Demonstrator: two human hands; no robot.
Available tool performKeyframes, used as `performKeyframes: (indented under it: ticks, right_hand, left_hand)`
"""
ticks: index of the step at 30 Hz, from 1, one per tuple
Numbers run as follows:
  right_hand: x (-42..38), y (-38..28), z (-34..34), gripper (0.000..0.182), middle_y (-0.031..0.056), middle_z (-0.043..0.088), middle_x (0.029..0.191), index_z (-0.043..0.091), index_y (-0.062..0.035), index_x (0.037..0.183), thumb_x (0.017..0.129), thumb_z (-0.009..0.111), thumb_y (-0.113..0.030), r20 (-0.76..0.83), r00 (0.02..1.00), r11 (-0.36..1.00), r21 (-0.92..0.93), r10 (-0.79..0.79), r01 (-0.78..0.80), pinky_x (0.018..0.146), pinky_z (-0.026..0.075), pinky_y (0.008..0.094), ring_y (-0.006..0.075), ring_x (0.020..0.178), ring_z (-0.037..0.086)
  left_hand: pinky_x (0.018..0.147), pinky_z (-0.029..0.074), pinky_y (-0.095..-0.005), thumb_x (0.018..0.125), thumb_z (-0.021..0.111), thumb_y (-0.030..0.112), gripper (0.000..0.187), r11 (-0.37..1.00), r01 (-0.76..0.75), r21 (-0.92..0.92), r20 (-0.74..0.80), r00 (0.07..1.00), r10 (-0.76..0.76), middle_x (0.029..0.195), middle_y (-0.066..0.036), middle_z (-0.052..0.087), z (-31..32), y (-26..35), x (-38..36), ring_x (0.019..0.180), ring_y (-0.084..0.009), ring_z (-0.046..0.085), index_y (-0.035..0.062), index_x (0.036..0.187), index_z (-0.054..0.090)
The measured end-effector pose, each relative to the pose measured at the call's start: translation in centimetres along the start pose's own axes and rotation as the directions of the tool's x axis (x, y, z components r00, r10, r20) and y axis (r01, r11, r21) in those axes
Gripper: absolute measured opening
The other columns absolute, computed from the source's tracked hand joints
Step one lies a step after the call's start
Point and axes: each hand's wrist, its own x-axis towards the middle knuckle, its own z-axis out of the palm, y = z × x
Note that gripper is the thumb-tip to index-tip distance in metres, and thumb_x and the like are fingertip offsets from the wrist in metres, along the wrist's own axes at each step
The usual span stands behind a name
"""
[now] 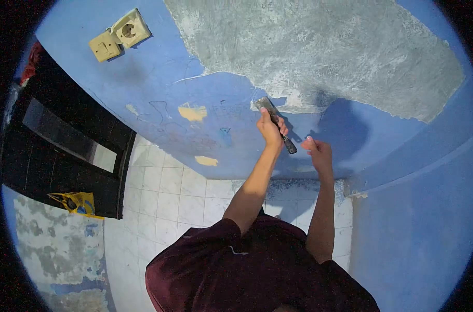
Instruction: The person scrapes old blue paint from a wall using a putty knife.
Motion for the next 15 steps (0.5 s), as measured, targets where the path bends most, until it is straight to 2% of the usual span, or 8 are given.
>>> performKeyframes:
  ticks: [3,6,9,10,11,12,14,15]
  right_hand:
    - [0.1,0.0,0.0,0.049,0.0082,0.068,0.071,0.072,0.0006,0.085,0.093,0.057,-0.045,0.041,0.999,0.998,-0.052,0.029,-0.026,0.059,0.046,0.0317,0.0142,0.062,0.059]
    - [0.1,-1.6,0.6,0.043,0.0100,0.071,0.085,0.071,0.0029,0.093,0.094,0.057,-0.038,0.099,0.995,0.999,-0.053,0.000,0.005,0.069,0.054,0.0300,0.0163,0.076,0.066]
    - [0.4,-2.2,2.4,0.043,0.0076,0.070,0.080,0.071,0.0011,0.094,0.094,0.057,-0.040,0.116,0.991,0.998,0.041,-0.062,0.058,0.063,0.047,0.0303,0.0130,0.069,0.061]
    - [0.3,-2.8,3.6,0.039,0.0067,0.070,0.084,0.069,0.0005,0.100,0.094,0.058,-0.036,0.126,0.991,0.987,0.155,-0.053,0.033,0.063,0.047,0.0290,0.0122,0.072,0.060]
    - [0.3,-3.3,4.8,0.035,0.0057,0.069,0.087,0.067,0.0000,0.105,0.094,0.059,-0.033,0.135,0.990,0.963,0.268,-0.044,0.006,0.064,0.047,0.0278,0.0114,0.074,0.060]
    - [0.4,-3.9,6.0,0.035,0.0057,0.069,0.087,0.067,0.0000,0.105,0.094,0.059,-0.033,0.137,0.990,0.962,0.273,-0.043,0.004,0.064,0.047,0.0278,0.0114,0.074,0.060]
    - [0.8,-5.0,8.6,0.037,0.0066,0.068,0.100,0.060,0.0017,0.119,0.096,0.057,-0.027,0.251,0.968,0.923,0.373,-0.004,-0.093,0.077,0.051,0.0260,0.0117,0.089,0.063]
    - [1.0,-5.6,9.8,0.036,0.0052,0.067,0.099,0.061,0.0010,0.117,0.096,0.058,-0.028,0.278,0.960,0.907,0.395,0.034,-0.146,0.076,0.051,0.0253,0.0107,0.089,0.062]
  left_hand:
    - [0.036,0.028,-0.0303,0.098,0.037,0.053,0.053,0.997,-0.018,-0.078,0.006,1.000,0.018,0.055,-0.005,0.042,0.0,0.9,0.3,0.038,-0.0153,0.034,0.0056,0.075,0.043]
    - [0.036,0.029,-0.0307,0.098,0.038,0.053,0.053,0.998,-0.012,-0.055,0.031,0.999,0.014,0.055,-0.005,0.042,-0.1,1.2,0.1,0.038,-0.0155,0.035,0.0055,0.075,0.043]
    - [0.035,0.030,-0.0303,0.099,0.040,0.050,0.051,0.999,-0.015,0.030,0.013,1.000,0.014,0.054,-0.006,0.043,-0.8,2.7,-0.3,0.038,-0.0151,0.036,0.0057,0.073,0.043]
    - [0.035,0.030,-0.0303,0.099,0.040,0.050,0.051,0.999,-0.018,0.033,0.009,1.000,0.017,0.054,-0.006,0.043,-1.5,2.9,-0.5,0.038,-0.0151,0.036,0.0057,0.073,0.043]
    - [0.035,0.030,-0.0297,0.099,0.041,0.047,0.049,0.981,-0.025,0.191,0.036,0.999,0.019,0.054,-0.006,0.044,-2.4,2.8,-0.6,0.037,-0.0145,0.037,0.0058,0.073,0.043]
    - [0.035,0.031,-0.0290,0.100,0.043,0.044,0.047,0.938,-0.037,0.344,0.066,0.998,0.016,0.053,-0.005,0.045,-3.3,2.8,-0.7,0.037,-0.0140,0.038,0.0059,0.073,0.043]
    - [0.035,0.031,-0.0279,0.100,0.045,0.037,0.042,0.896,-0.018,0.444,0.037,0.999,0.002,0.052,-0.004,0.047,-4.8,2.8,-0.8,0.037,-0.0123,0.041,0.0044,0.074,0.047]
    - [0.035,0.032,-0.0278,0.100,0.046,0.035,0.041,0.831,-0.064,0.553,0.058,0.998,0.039,0.053,-0.004,0.048,-5.4,2.9,-0.7,0.038,-0.0119,0.043,0.0032,0.075,0.051]
